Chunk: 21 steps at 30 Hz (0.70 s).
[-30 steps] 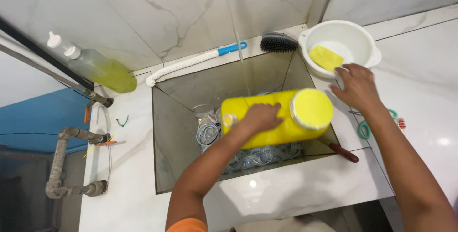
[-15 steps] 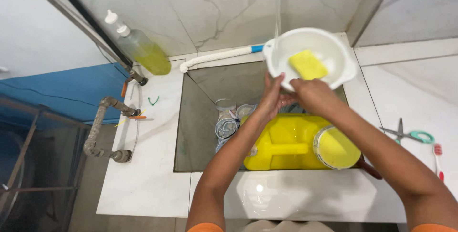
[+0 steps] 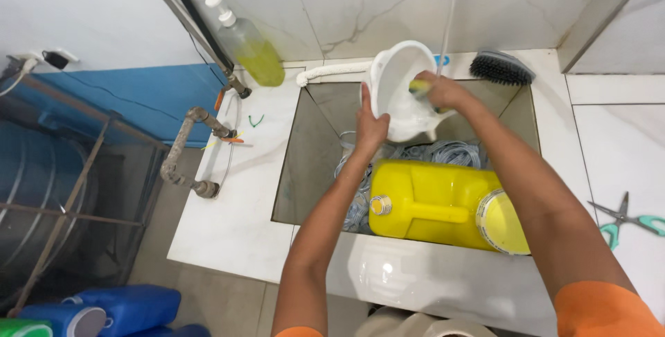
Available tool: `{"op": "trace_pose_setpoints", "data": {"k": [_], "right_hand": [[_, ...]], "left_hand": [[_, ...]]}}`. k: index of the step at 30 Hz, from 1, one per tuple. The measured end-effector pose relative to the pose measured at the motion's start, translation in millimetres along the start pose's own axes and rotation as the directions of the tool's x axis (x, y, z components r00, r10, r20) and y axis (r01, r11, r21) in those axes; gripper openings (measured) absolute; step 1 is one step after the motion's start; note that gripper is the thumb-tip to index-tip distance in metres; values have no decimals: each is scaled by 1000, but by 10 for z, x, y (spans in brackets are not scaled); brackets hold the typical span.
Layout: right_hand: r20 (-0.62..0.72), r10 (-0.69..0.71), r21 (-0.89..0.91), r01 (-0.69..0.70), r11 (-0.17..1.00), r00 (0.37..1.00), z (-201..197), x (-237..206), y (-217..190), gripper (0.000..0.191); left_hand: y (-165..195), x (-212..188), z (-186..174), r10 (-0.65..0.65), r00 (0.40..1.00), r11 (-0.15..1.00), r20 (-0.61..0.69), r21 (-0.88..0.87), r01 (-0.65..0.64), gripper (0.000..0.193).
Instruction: The person rinses a blue water jug under a tap, then places it on a counter. They wipe the neck of a purple jug, apply a plastic seal, and use a heat gun to shrink the seal. The person repeats the sealing process on the blue jug. They also cut the seal on a yellow jug and wipe the counter.
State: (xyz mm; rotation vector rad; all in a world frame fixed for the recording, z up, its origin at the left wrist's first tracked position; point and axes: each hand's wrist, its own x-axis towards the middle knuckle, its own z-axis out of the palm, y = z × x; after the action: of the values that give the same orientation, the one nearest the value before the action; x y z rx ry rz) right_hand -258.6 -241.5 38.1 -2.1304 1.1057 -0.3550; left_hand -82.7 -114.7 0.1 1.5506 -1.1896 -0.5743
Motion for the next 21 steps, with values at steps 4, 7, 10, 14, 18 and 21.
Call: {"op": "trace_pose_setpoints", "data": {"k": [4, 7, 10, 14, 18, 21], "right_hand": [[50, 134, 242, -142, 960, 990, -314, 96, -39, 35], [-27, 197, 179, -189, 965, 980, -417, 111, -127, 28], [-145, 124, -109, -141, 984, 982, -502, 57, -223, 51], [-23, 128, 123, -124, 985, 992, -623, 54, -352, 36], [169, 20, 146, -46, 988, 985, -525, 141, -377, 39], [55, -370, -190, 374, 908, 927, -221, 135, -226, 46]], "left_hand": [[52, 20, -311, 281, 959, 882, -28, 401, -246, 106], [245, 63, -494, 380, 925, 767, -14, 564, -307, 103], [381, 143, -542, 337, 939, 795, -69, 555, -244, 100], [254, 252, -317, -157, 983, 985, -92, -92, 148, 97], [-7, 173, 99, -392, 850, 662, 352, -533, 527, 73], [60, 147, 388, -379, 737, 446, 560, -587, 675, 65]]}}
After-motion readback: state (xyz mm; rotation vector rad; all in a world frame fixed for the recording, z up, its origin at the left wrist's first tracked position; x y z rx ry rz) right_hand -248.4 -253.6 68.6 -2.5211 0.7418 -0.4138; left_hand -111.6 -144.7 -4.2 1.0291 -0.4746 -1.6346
